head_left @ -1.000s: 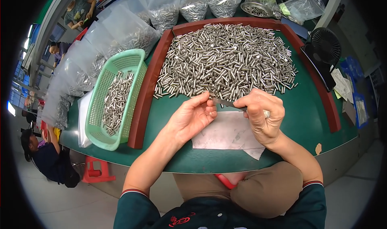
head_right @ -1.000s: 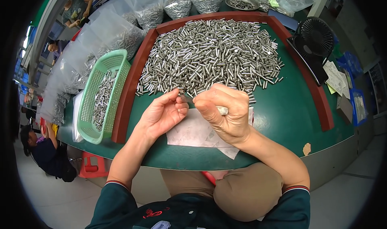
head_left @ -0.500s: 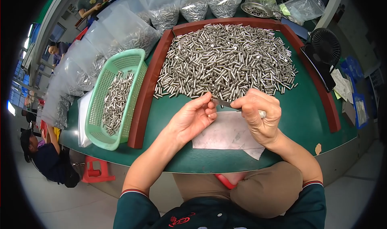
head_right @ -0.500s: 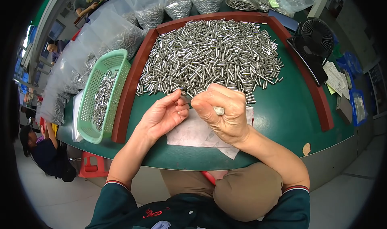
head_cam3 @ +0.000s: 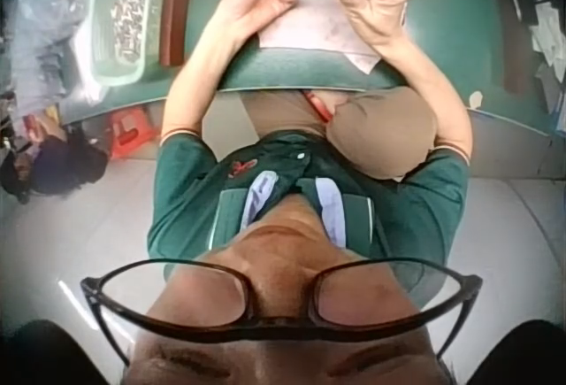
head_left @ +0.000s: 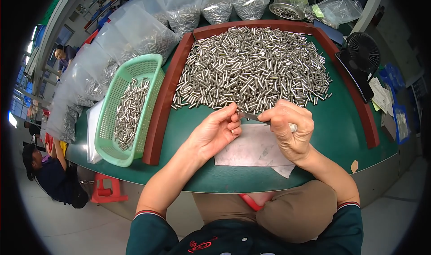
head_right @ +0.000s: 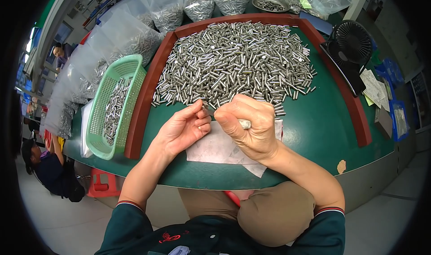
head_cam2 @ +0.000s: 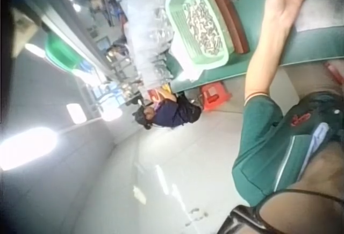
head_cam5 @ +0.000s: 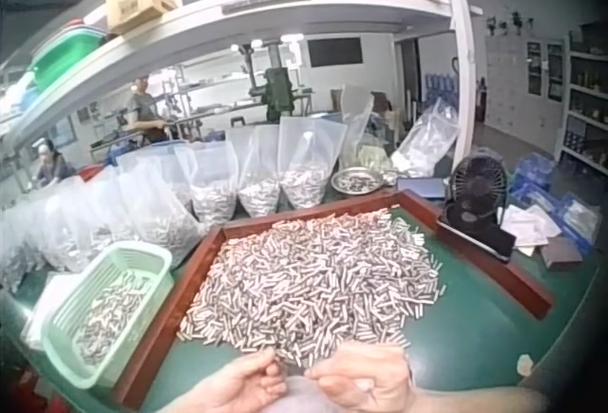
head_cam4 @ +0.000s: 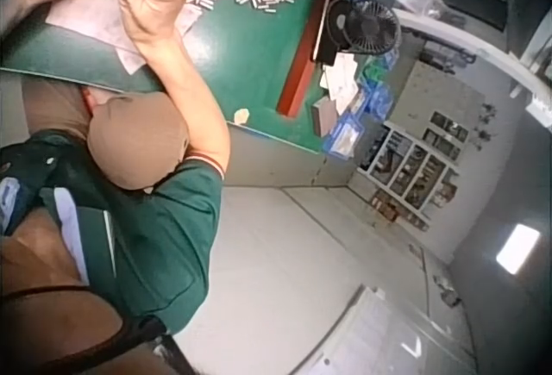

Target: The person is inspecting and sorting small metal hardware components at a workstation in a manufacturing facility.

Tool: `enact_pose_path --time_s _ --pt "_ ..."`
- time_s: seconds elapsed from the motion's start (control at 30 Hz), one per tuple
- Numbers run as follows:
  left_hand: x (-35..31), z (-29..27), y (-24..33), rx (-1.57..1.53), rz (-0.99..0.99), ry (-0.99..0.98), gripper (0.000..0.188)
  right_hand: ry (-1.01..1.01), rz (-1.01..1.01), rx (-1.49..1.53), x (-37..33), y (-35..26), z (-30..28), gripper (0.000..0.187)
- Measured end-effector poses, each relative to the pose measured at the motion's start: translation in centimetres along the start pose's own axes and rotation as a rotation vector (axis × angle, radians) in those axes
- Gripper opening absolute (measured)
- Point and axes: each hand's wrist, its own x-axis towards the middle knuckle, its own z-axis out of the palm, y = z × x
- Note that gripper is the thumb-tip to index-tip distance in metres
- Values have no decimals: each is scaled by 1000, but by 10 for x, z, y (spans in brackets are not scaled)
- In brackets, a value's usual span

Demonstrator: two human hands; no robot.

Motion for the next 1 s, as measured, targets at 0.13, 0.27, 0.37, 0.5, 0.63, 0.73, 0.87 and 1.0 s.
enact_pose_path --time_s 0.13,0.27,0.37,0.5,0.63,0.73,0.87,1.0 --pt "0 1 0 16 0 9 15 1 -14 8 0 1 1 19" --pt "-1 3 1 5 -12 7 14 7 -30 8 0 1 0 20" --pt "-1 2 3 -46 -21 -6 14 38 -49 -4 0 -2 -2 21" --pt "-1 2 4 -62 -13 4 14 57 -17 10 -1 -3 -4 22" --pt "-1 -3 10 42 103 -3 11 96 66 -10 3 -12 -3 48" --pt "-3 1 9 164 165 59 10 142 162 -14 4 -13 -2 47" --pt "-6 12 5 1297 672 191 7 127 176 28 4 -10 -7 35" --pt "-3 13 -5 2052 1318 -132 14 203 204 -3 5 -8 -8 37"
